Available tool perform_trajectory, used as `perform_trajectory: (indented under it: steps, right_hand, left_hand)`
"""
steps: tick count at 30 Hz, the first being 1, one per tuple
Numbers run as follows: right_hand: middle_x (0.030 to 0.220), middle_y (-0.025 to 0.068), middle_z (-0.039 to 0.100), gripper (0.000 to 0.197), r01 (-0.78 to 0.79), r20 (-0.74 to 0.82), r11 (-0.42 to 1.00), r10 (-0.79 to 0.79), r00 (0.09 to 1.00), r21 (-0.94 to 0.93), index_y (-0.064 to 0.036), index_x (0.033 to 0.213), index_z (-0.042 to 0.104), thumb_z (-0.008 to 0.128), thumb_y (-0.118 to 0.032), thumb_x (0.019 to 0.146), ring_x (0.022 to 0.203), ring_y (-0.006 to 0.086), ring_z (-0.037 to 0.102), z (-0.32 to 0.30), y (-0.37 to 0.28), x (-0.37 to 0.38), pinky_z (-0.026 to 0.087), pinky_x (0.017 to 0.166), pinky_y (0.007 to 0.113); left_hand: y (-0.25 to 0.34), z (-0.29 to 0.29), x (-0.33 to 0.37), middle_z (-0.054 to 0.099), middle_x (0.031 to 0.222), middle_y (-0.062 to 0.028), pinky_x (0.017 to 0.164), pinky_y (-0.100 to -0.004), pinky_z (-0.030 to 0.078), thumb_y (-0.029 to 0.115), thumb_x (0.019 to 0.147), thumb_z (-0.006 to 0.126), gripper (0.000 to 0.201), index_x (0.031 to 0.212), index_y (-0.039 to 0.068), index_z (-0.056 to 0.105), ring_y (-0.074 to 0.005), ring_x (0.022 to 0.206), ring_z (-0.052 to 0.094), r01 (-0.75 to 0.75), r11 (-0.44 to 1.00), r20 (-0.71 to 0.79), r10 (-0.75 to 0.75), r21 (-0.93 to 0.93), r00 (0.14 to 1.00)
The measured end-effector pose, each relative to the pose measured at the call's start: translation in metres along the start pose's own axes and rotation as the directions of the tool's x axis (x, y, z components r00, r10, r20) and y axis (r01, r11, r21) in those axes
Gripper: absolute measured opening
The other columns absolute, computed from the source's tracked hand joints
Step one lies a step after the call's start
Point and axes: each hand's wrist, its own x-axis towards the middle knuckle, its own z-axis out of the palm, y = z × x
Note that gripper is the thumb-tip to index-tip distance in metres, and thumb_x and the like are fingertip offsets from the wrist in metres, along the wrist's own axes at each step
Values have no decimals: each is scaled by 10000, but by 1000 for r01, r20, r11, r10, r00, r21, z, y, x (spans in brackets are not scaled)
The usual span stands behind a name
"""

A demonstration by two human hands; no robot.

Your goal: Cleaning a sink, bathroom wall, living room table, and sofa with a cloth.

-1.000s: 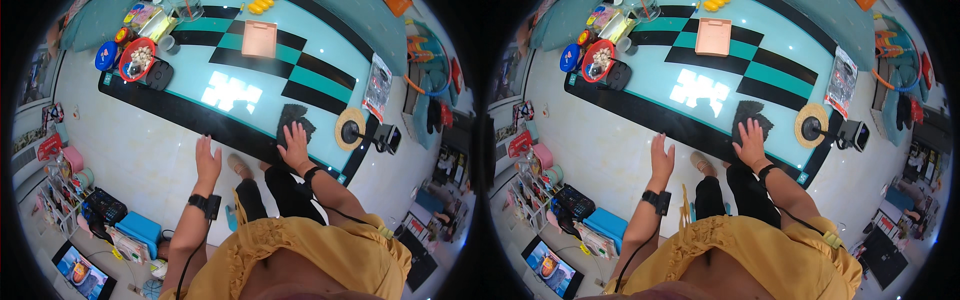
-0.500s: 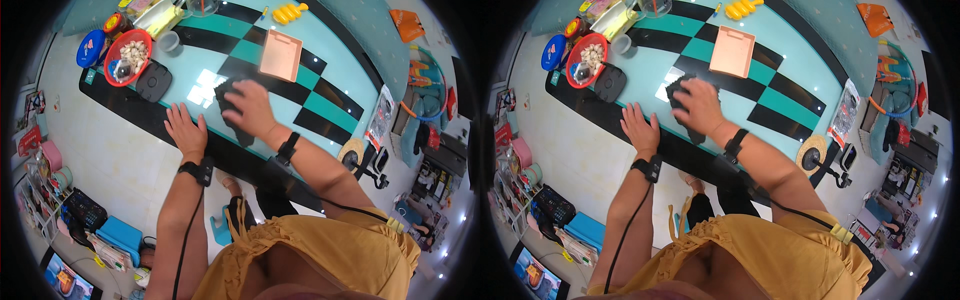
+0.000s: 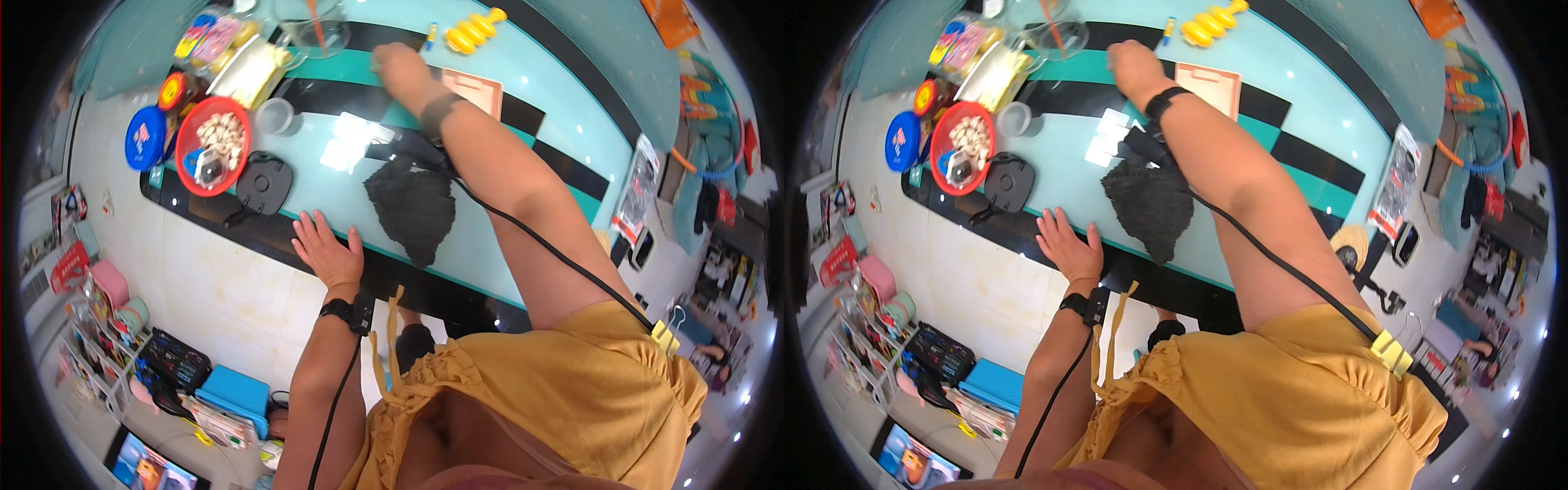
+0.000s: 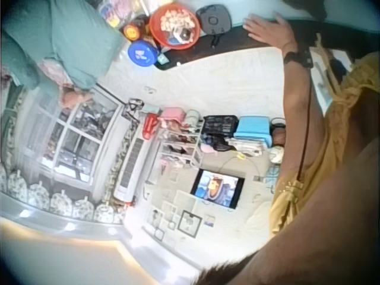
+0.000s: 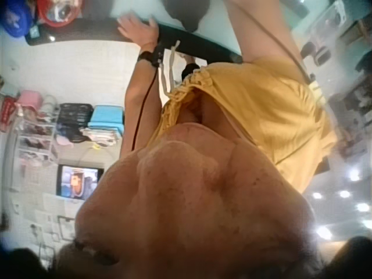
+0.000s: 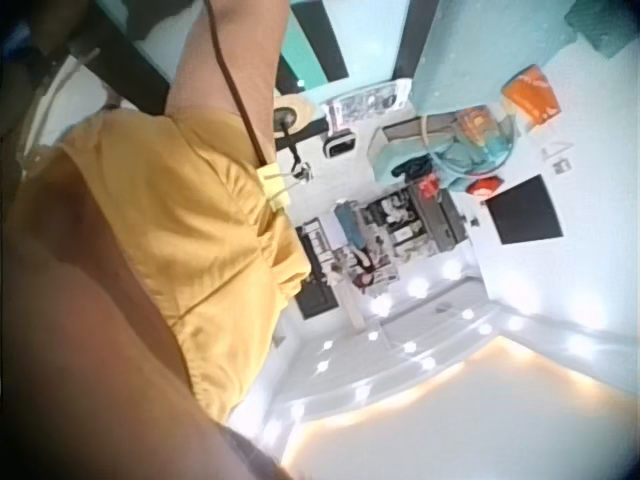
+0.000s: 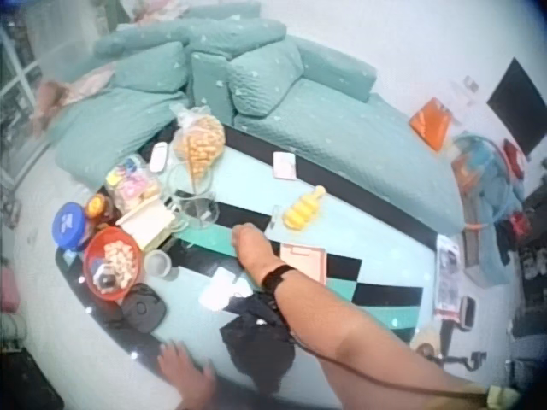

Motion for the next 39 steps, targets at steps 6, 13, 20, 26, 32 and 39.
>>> perform_trajectory:
  steps: [6, 13, 20, 26, 32, 39]
  right_hand:
    - [873, 189, 624, 122, 42, 19, 950, -51, 999, 309, -32, 866, 606, 583, -135, 805, 815, 384, 619, -9, -44, -53, 505, 703, 482]
    - [866, 141, 558, 93, -68, 76, 783, 27, 997, 619, -87, 868, 588, 546, -168, 888, 816, 334, 579, -98, -117, -251, 477, 704, 442]
    - [920, 159, 646, 201, -496, 670, 835, 229, 706, 238, -46, 833, 642, 553, -222, 875, 901, 352, 616, -219, -66, -578, 496, 782, 459]
    - [1143, 229, 613, 347, -852, -423, 197, 800, 426, -485, -49, 1235, 533, 455, -23, 898, 955, 379, 634, -429, 121, -702, 510, 836, 475]
    - [1059, 162, 655, 320, -718, 296, 515, 857, 422, -468, -83, 1135, 644, 611, -203, 841, 979, 341, 624, -287, 41, -639, 510, 855, 404]
    - [1438, 120, 421, 593, -193, 200, 954, 147, 969, 231, -152, 1320, 530, 720, -120, 759, 1345, 316, 379, -130, -118, -420, 303, 1115, 493]
  left_hand:
    - [-15, 11, -8, 329, 1512, -218, 1108, -580, 216, 420, 877, 587, 705, 1428, 23, 395, -404, 1406, 268, -20, 984, -11, 22, 178, 1000]
    - [-17, 29, -15, 311, 1523, -207, 1111, -588, 220, 519, 930, 492, 726, 1451, 33, 352, -411, 1409, 267, -65, 975, -85, 85, 213, 993]
    - [-12, 32, -17, 328, 1513, -212, 1078, -603, 267, 537, 947, 463, 714, 1442, 33, 364, -407, 1398, 302, -78, 966, -121, 111, 247, 986]
    - [-19, 36, -15, 349, 1503, -184, 1065, -603, 287, 521, 950, 462, 688, 1449, 58, 360, -390, 1390, 320, -90, 959, -154, 135, 270, 979]
    - [-48, 25, -7, 496, 1338, -223, 929, -590, 399, 543, 931, 481, 674, 1301, -19, 489, -414, 1250, 445, -150, 907, -247, 261, 393, 933]
    - [9, 24, -9, 396, 1459, -201, 1090, -554, 270, 419, 891, 575, 643, 1365, 3, 447, -383, 1382, 313, -73, 971, -114, 101, 228, 988]
